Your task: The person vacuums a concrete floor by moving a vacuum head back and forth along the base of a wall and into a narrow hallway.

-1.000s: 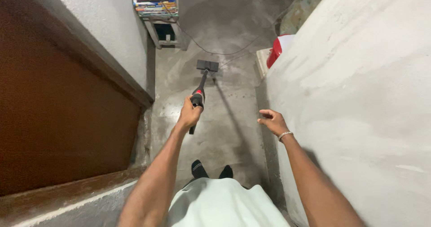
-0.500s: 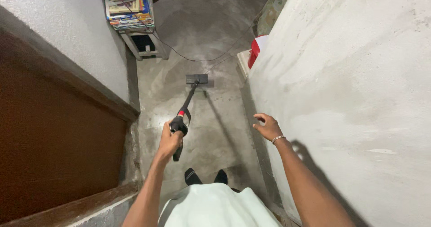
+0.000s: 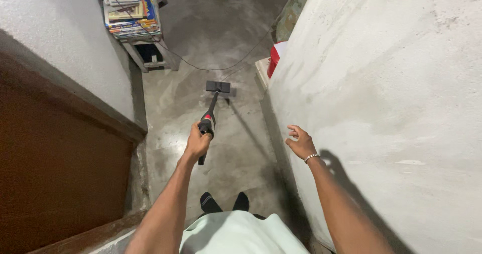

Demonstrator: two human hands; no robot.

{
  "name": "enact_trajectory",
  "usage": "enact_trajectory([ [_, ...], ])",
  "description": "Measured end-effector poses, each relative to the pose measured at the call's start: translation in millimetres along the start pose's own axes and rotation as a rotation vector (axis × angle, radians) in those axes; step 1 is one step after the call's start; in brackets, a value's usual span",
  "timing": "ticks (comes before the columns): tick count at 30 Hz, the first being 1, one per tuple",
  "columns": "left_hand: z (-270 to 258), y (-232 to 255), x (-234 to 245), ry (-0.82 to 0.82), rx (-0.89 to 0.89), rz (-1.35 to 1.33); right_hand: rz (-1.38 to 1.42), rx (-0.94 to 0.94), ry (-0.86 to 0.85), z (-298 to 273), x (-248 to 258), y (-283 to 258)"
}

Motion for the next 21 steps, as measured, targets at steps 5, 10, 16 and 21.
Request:
enact_trajectory([
  [5,38,12,-44,-0.037,-0.169,-0.003,-0.025,-0.088,0.040,-12,17,20],
  [10,41,18,-87,-0.058,-0.109,0.042,-0.033,-0.135,0.047,-23,28,32],
  [16,-3,24,-97,-0.050,-0.065,0.048,0.007,-0.123,0.070,-23,25,47],
  [21,-67,22,-72,-0.064,-0.081,-0.078,0.060,-0.078,0.097,-27,27,53],
])
Point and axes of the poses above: each hand's wrist, its own z-axis towards the middle knuckle, its own x-axis out of the back of the hand, y = z × x, the point moved 5 cm from there along z, towards the middle knuckle, and after that the axes turned 15 degrees about y, right-handed, at the moved point
